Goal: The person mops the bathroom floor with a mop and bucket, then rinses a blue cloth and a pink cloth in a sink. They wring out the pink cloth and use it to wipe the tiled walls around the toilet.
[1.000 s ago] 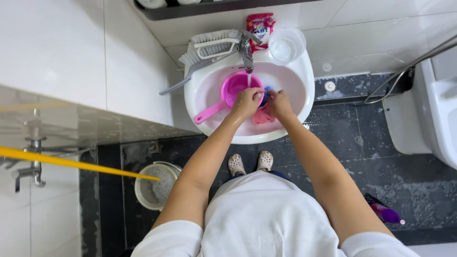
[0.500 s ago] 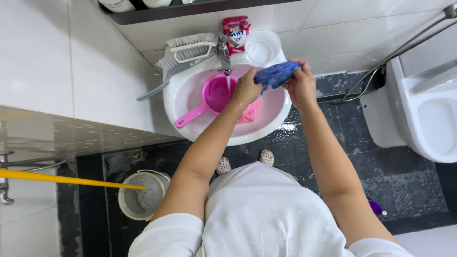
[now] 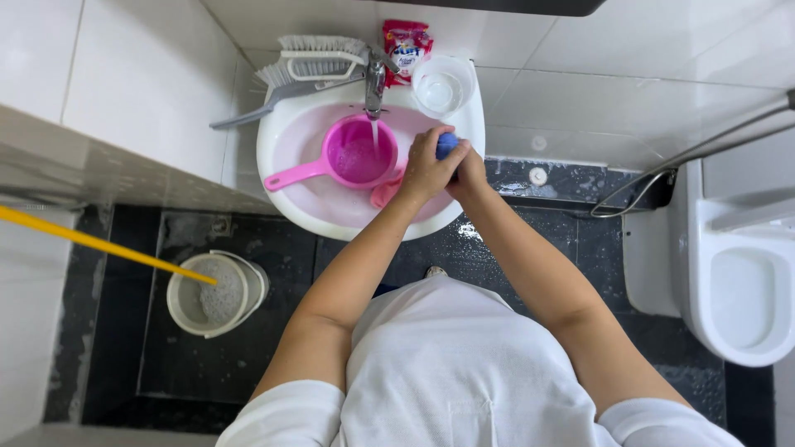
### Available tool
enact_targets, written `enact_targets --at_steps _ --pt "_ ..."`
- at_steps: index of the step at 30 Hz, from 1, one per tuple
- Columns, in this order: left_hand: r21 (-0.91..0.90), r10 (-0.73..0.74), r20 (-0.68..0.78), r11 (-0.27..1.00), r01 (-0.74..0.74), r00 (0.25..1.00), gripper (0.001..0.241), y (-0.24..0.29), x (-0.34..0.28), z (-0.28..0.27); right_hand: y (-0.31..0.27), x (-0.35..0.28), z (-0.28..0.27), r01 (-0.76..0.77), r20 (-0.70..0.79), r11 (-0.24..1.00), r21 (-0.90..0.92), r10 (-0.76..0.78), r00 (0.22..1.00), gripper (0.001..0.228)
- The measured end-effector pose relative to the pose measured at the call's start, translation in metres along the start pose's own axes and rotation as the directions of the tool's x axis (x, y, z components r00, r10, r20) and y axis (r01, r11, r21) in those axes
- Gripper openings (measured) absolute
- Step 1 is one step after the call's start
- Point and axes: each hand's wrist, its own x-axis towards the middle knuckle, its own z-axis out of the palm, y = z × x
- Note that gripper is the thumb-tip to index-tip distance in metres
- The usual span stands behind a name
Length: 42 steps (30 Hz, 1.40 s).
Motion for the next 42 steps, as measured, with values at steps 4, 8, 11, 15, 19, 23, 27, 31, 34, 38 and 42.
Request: enact_targets --at_steps 4,8,11,15,19,23,27,31,34,38,42 --pt "0.287 -0.055 -0.226 0.950 0.120 0.972 0.038 -0.014 0.001 0.008 -0.009 -0.042 0.050 -0.089 -0.064 0.996 0.011 0.090 0.994 0.036" --pt "0.250 -0.112 -0.221 0.954 0.167 0.969 0.031 -0.028 0.003 0.008 0.001 -0.019 0.040 -0.079 -0.056 0.996 -0.031 0.077 0.995 0.033" --pt "0.290 0.073 -0.234 0.957 -0.002 0.970 0.027 -0.038 0.001 0.010 0.010 0.000 0.020 -0.017 -0.003 0.994 -0.104 0.017 1.000 0.027" --pt "0.292 0.001 -0.228 0.954 0.068 0.974 0.027 -0.043 0.013 0.015 0.002 0.014 0.015 0.094 0.038 0.935 -0.341 -0.086 0.996 0.034" --pt "0.137 -0.037 -0.403 0.986 0.100 0.914 0.043 -0.006 0.037 0.008 -0.037 -0.012 0.047 0.057 0.120 0.998 -0.015 -0.055 0.991 0.048" --pt "0.014 -0.094 -0.495 0.993 0.116 0.864 0.051 -0.026 0.082 0.000 -0.072 -0.041 0.065 0.115 0.080 0.985 0.131 -0.126 0.989 0.044" --pt "-0.233 -0.138 -0.298 0.970 0.069 0.945 0.056 -0.012 0.088 -0.016 -0.075 -0.039 0.059 0.251 0.074 0.967 0.048 -0.254 0.964 0.047" --pt "-0.359 0.040 -0.009 0.932 -0.041 0.999 0.045 -0.048 0.092 -0.020 -0.061 -0.015 0.049 0.413 0.199 0.887 -0.207 -0.375 0.906 0.055" --pt "-0.271 0.007 0.012 0.963 -0.003 1.000 0.037 -0.038 0.088 -0.029 -0.065 -0.028 0.075 0.461 0.147 0.792 -0.400 -0.441 0.886 0.047" --pt "-0.284 0.000 -0.009 0.959 -0.002 1.000 0.033 -0.065 0.096 -0.039 -0.054 -0.020 0.086 0.427 0.083 0.819 -0.383 -0.430 0.899 0.048" --pt "-0.257 0.089 0.036 0.963 -0.077 0.995 0.035 -0.088 0.108 -0.040 -0.046 0.028 0.071 0.665 0.236 0.505 -0.550 -0.670 0.704 0.052"
